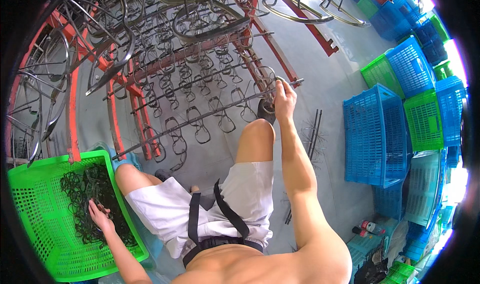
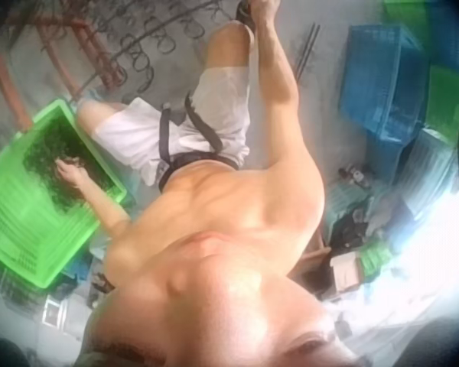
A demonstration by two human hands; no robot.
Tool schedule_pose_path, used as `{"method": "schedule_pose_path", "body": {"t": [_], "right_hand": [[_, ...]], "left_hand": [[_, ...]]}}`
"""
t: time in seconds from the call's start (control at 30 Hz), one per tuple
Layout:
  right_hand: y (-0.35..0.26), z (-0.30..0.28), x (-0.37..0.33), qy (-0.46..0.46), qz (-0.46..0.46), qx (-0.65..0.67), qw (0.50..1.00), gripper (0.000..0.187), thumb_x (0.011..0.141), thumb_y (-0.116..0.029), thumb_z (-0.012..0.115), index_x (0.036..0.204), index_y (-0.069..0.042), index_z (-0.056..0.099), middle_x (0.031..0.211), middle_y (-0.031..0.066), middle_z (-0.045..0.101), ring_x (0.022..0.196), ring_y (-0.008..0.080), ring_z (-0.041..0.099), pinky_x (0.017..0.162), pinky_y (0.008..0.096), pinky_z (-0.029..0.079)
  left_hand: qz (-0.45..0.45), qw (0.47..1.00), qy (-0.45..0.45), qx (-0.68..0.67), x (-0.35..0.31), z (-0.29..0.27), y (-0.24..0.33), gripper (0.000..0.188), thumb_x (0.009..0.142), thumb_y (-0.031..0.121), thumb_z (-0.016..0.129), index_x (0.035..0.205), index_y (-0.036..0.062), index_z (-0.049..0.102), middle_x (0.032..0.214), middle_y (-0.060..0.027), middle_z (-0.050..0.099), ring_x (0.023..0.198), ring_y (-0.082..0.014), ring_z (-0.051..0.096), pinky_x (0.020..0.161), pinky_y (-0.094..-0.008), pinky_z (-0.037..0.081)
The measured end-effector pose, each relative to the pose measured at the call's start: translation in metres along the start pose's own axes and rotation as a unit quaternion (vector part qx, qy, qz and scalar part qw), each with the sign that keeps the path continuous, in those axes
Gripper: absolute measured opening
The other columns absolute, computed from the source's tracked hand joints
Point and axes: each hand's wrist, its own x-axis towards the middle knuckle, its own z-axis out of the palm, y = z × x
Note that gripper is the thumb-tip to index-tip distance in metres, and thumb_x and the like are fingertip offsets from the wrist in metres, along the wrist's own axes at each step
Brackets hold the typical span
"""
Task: The person repeatedly picks small black metal hooks from a green basket and attaches them to a horizontal metal rod on a red rack. The person works continuously, handling one hook at a time and securing it to the rod.
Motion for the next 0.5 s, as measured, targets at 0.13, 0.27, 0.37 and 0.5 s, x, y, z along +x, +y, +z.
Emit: {"method": "schedule_pose_path", "body": {"t": [0.13, 0.27, 0.37, 0.5], "right_hand": [[0.001, 0.005, -0.004, 0.033, 0.016, -0.014, 0.999, 0.023, 0.09, -0.02, 0.055, 0.099, -0.002, 0.063, 0.056, -0.0031, 0.046, 0.043, 0.0042, 0.04, 0.039, 0.0218, 0.032], [0.003, 0.002, 0.005, 0.054, -0.076, -0.107, 0.99, 0.024, 0.089, -0.02, 0.054, 0.099, 0.0, 0.064, 0.066, 0.0006, 0.055, 0.059, 0.008, 0.047, 0.055, 0.0242, 0.039], [-0.006, 0.005, 0.001, 0.049, -0.073, -0.113, 0.99, 0.023, 0.088, -0.019, 0.055, 0.099, -0.001, 0.064, 0.063, 0.0017, 0.053, 0.06, 0.0087, 0.045, 0.058, 0.024, 0.039], [0.0, 0.005, -0.005, 0.035, -0.049, -0.105, 0.993, 0.023, 0.088, -0.02, 0.055, 0.1, -0.003, 0.064, 0.061, 0.0026, 0.052, 0.057, 0.0103, 0.044, 0.056, 0.0253, 0.039]], "left_hand": [[-0.047, 0.99, 0.045, -0.123, 0.009, 0.002, -0.003, 0.036, 0.089, 0.04, 0.055, 0.115, 0.0147, 0.054, 0.069, 0.0059, 0.049, 0.057, -0.0043, 0.045, 0.055, -0.0213, 0.04], [-0.023, 0.997, 0.022, -0.07, 0.012, -0.002, -0.004, 0.036, 0.089, 0.04, 0.055, 0.115, 0.0155, 0.054, 0.074, 0.0053, 0.049, 0.06, -0.0048, 0.046, 0.058, -0.0234, 0.041], [-0.011, 0.997, 0.02, -0.071, 0.015, -0.005, -0.004, 0.036, 0.089, 0.04, 0.055, 0.116, 0.0159, 0.054, 0.077, 0.0046, 0.05, 0.06, -0.0056, 0.047, 0.059, -0.0248, 0.042], [-0.016, 0.995, 0.038, -0.093, 0.012, -0.003, -0.001, 0.035, 0.089, 0.039, 0.055, 0.116, 0.0153, 0.054, 0.077, 0.0038, 0.05, 0.058, -0.0068, 0.046, 0.06, -0.0259, 0.042]]}}
